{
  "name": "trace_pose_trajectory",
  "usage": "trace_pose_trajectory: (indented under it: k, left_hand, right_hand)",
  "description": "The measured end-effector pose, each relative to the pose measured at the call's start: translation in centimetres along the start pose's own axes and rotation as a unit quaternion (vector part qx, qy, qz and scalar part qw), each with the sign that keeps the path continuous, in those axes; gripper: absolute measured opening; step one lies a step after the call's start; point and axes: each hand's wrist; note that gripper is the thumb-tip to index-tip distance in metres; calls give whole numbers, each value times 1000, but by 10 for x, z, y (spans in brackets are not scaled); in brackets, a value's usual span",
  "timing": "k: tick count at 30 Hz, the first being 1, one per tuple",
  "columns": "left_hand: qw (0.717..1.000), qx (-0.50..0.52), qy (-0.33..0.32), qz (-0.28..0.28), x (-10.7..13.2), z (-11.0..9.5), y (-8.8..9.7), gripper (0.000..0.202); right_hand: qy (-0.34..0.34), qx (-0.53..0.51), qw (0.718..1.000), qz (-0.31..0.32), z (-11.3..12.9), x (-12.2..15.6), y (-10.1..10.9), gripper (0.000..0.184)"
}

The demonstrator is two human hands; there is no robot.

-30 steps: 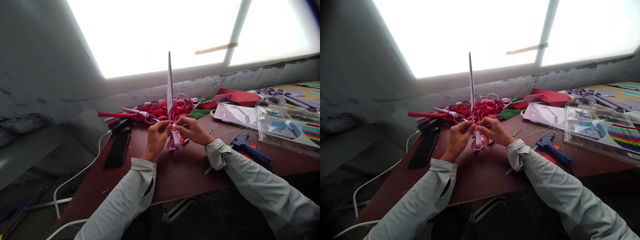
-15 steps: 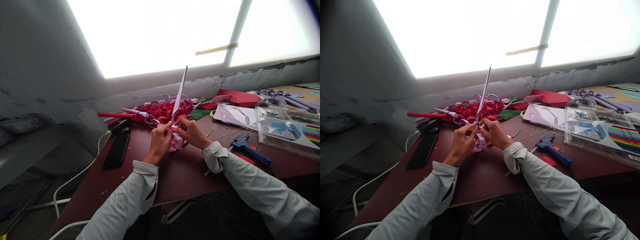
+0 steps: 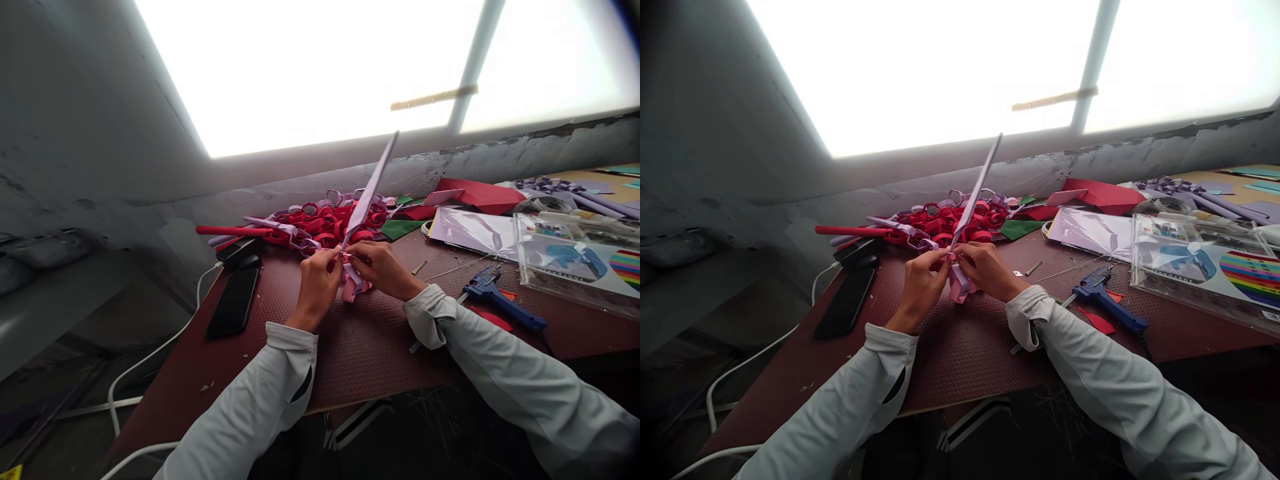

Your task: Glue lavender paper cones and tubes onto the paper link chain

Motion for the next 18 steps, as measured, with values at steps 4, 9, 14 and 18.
trace_pose_trajectory:
  k: [4, 9, 14, 18]
  left_hand:
    - [999, -32, 27, -17, -2, -4, 1, 16]
    - [998, -32, 24, -46, -1, -10, -2, 12]
    - [998, -53, -10, -37, 1, -10, -3, 15]
    - [998, -58, -26, -25, 2, -10, -3, 16]
  right_hand:
    - [-15, -18, 1000, -20, 0, 0, -1, 22]
    - [-41, -7, 999, -31, 3, -1, -1, 28]
    - [-53, -13, 998, -30, 4, 1, -2, 27]
    - [-99, -66, 993, -20, 1, 1, -1, 27]
Point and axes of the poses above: each hand's wrist, its own x-axis away from the middle knuckle, its own y-axis out of the back of the hand, z = x × y, and after that the axes turned 13 degrees about -z, right-handed
